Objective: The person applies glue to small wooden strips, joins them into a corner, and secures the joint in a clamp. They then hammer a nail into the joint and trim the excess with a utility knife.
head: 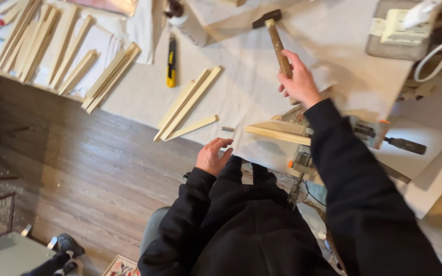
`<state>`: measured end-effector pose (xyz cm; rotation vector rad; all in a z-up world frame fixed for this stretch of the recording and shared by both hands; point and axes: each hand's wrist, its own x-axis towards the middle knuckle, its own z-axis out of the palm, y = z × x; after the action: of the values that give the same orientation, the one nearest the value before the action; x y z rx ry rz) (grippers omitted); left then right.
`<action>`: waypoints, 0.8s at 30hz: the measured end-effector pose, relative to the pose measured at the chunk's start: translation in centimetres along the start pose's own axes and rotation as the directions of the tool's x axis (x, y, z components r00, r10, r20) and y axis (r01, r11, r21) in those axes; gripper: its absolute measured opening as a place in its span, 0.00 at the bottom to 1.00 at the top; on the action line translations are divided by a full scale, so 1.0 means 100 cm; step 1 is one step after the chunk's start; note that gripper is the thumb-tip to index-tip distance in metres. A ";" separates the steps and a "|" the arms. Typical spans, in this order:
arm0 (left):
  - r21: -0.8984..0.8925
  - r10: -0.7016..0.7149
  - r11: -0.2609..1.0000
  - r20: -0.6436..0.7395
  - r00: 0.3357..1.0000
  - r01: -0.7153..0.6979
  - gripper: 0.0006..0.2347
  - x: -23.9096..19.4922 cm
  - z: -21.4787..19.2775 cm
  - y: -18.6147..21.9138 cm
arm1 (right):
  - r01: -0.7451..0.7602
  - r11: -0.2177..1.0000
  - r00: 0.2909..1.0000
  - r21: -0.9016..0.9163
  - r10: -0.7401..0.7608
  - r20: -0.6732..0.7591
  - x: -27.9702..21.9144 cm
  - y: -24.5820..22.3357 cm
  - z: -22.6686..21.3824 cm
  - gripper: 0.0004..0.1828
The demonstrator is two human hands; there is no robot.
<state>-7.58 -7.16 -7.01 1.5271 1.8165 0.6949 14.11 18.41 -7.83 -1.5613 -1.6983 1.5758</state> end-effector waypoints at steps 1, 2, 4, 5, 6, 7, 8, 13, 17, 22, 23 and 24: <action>0.003 -0.013 1.000 -0.012 1.000 0.013 0.09 -0.001 -0.003 -0.007 | 0.006 1.000 1.000 -0.002 -0.006 0.017 0.005 0.010 0.020 0.30; 0.009 -0.032 0.999 -0.031 0.999 0.032 0.09 -0.005 -0.007 -0.014 | 0.017 0.983 0.999 0.183 -0.009 -0.045 0.010 0.020 0.043 0.27; 0.019 -0.068 0.997 -0.063 0.996 0.069 0.09 -0.012 -0.019 -0.027 | 0.032 0.932 0.997 0.360 -0.002 -0.083 0.019 0.037 0.084 0.25; 0.013 -0.077 0.997 -0.103 0.992 0.079 0.09 -0.017 -0.027 -0.031 | 0.052 0.903 0.991 0.427 0.007 -0.135 0.023 0.044 0.102 0.24; 0.005 -0.079 0.997 -0.141 0.987 0.081 0.08 -0.018 -0.034 -0.037 | 0.078 0.870 0.981 0.488 0.020 -0.192 0.028 0.051 0.118 0.23; 0.006 -0.090 0.996 -0.152 0.984 0.092 0.08 -0.020 -0.038 -0.048 | 0.075 0.870 0.984 0.487 0.015 -0.178 0.035 0.063 0.127 0.23; -0.021 -0.097 0.995 -0.207 0.973 0.095 0.08 -0.019 -0.042 -0.060 | 0.083 0.891 0.983 0.446 0.000 -0.183 0.043 0.073 0.134 0.24; -0.089 -0.154 0.987 -0.352 0.923 0.131 0.07 -0.009 -0.066 -0.107 | 0.131 0.958 0.989 0.255 -0.109 -0.097 0.027 0.064 0.119 0.26; 0.025 -0.156 0.983 -0.390 0.908 0.180 0.05 0.018 -0.087 -0.132 | 0.207 0.953 0.978 0.220 -0.200 -0.054 -0.018 0.022 0.098 0.21; 0.204 -0.052 0.972 -0.294 0.954 0.116 0.05 0.044 -0.067 -0.152 | 0.151 0.982 0.988 0.116 -0.149 -0.025 -0.066 0.003 0.101 0.14; 0.277 0.048 0.961 -0.224 0.973 0.017 0.08 0.044 -0.057 -0.159 | 0.144 0.988 0.990 0.057 -0.144 0.004 -0.072 -0.002 0.105 0.12; 0.345 0.146 0.935 -0.151 0.978 -0.086 0.11 0.046 -0.047 -0.166 | 0.142 0.990 0.989 -0.002 -0.142 0.033 -0.076 -0.008 0.110 0.11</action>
<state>-22.21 -5.53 -17.12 1.8585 2.0716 0.6105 7.28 6.91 -7.66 -1.3904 -1.7888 1.5354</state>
